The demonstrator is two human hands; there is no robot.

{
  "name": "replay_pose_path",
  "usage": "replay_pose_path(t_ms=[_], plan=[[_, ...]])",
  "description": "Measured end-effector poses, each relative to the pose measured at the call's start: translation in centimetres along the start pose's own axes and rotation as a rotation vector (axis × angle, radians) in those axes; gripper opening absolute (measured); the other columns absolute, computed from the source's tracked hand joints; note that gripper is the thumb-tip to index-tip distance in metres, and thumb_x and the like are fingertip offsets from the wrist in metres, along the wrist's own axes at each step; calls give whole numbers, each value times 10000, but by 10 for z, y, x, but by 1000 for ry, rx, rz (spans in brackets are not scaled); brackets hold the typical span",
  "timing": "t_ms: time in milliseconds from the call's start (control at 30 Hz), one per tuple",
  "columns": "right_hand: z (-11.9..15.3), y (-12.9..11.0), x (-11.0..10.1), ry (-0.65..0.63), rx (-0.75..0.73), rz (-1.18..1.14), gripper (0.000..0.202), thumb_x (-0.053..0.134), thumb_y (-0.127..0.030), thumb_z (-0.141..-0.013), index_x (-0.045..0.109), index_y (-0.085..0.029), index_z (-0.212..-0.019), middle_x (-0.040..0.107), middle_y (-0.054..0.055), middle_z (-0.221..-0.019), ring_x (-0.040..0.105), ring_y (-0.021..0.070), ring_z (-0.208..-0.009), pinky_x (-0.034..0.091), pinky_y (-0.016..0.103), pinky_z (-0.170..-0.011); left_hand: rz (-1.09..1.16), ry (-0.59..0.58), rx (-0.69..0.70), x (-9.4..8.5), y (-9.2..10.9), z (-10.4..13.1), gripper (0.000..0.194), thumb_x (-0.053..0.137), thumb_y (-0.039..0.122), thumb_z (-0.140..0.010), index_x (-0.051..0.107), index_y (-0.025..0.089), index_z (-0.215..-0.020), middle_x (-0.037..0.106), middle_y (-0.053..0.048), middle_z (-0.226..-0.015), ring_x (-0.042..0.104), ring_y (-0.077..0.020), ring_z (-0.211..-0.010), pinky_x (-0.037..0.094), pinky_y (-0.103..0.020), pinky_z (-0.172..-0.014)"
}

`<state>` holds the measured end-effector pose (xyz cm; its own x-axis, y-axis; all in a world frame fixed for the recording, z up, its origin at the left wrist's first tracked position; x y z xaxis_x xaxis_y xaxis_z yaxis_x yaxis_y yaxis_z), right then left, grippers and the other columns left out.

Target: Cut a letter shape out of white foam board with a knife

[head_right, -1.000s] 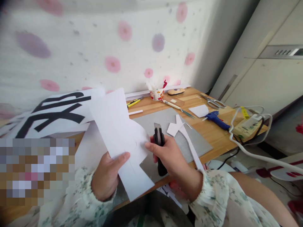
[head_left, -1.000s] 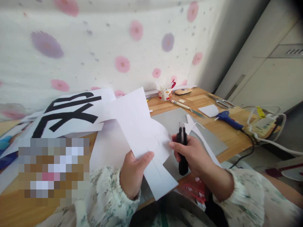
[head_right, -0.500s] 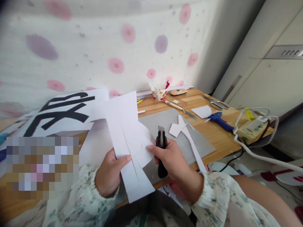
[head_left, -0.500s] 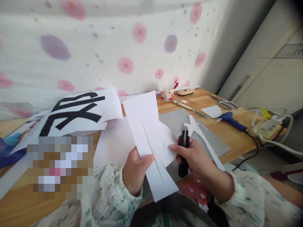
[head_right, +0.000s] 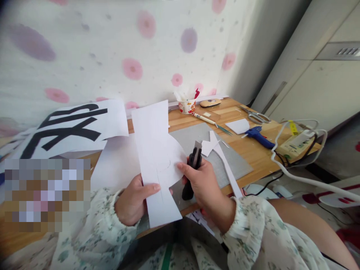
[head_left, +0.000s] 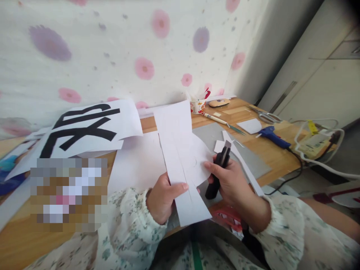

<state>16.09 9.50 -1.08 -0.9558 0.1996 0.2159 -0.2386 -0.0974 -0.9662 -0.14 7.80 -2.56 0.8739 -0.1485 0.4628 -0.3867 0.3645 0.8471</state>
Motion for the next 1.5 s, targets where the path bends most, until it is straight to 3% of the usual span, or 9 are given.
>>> replay_pose_path(t_ms=[67, 200, 400, 567, 800, 1033, 1233, 1400, 1500], plan=[[-2, -1, -3, 26, -28, -19, 321, 808, -340, -656, 545, -195, -770, 499, -86, -493, 439, 87, -424, 328, 209, -408, -29, -40, -52, 3, -6, 0, 341, 821, 252, -592, 720, 109, -885, 741, -92, -732, 672, -218, -625, 520, -298, -585], [-3, -3, 2, -28, -42, 60, 298, 773, -376, -698, 573, -185, -807, 505, -79, -485, 444, 90, -429, 314, 207, -410, -41, -34, -12, 1, -3, 0, 367, 825, 254, -615, 706, 109, -931, 749, -94, -802, 678, -216, -681, 517, -291, -617], [13, -4, 29, -303, 64, 287, 238, 731, -348, -703, 641, -153, -804, 517, -65, -512, 434, 78, -440, 321, 207, -425, 29, 154, 127, -10, 17, -3, 371, 804, 234, -636, 661, 104, -953, 742, -81, -786, 666, -197, -652, 515, -290, -609], [24, -3, 42, -455, 114, 409, 187, 703, -315, -684, 597, -166, -726, 458, -79, -495, 391, 72, -439, 305, 209, -422, 36, 170, 154, -12, 20, -3, 349, 784, 235, -662, 662, 103, -961, 742, -82, -796, 667, -200, -650, 513, -292, -597], [20, -5, 41, -434, 86, 451, 199, 671, -334, -673, 546, -185, -712, 436, -76, -523, 392, 86, -458, 315, 224, -438, 30, 193, 136, -16, 18, -5, 310, 789, 293, -675, 679, 97, -889, 741, -89, -792, 648, -179, -621, 491, -276, -580], [20, -8, 42, -406, -17, 502, 142, 659, -257, -685, 534, -191, -677, 420, -63, -572, 371, 94, -528, 310, 227, -488, 42, 182, 155, -15, 19, -5, 367, 766, 329, -710, 686, 101, -986, 744, -80, -804, 680, -208, -702, 493, -276, -608], [21, -7, 42, -431, -21, 495, 165, 657, -252, -682, 503, -195, -668, 385, -63, -584, 349, 95, -546, 297, 225, -488, 76, 196, 261, -16, 32, 0, 257, 731, 264, -700, 681, 151, -925, 744, -58, -869, 682, -233, -809, 502, -299, -682], [19, -4, 34, -394, 58, 428, 219, 679, -328, -672, 504, -199, -702, 424, -64, -570, 371, 90, -489, 311, 227, -449, 86, 21, 210, -5, 37, 1, 359, 637, 93, -522, 697, 146, -872, 733, -54, -784, 664, -232, -688, 499, -314, -624], [18, -6, 31, -375, 53, 414, 224, 693, -317, -660, 508, -196, -692, 450, -61, -563, 380, 88, -487, 311, 225, -454, 38, -38, 165, -1, 36, 0, 346, 652, 46, -504, 715, 135, -833, 738, -71, -769, 662, -225, -668, 502, -309, -624]])
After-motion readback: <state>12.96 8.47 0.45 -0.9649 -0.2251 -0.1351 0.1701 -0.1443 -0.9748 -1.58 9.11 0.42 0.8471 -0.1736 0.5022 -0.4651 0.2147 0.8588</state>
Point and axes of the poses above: each hand's wrist, its own z-axis away from the middle knuckle, its own x-axis out of the palm, y = z × x, the point moved 8 cm from there along -z, towards the middle knuckle
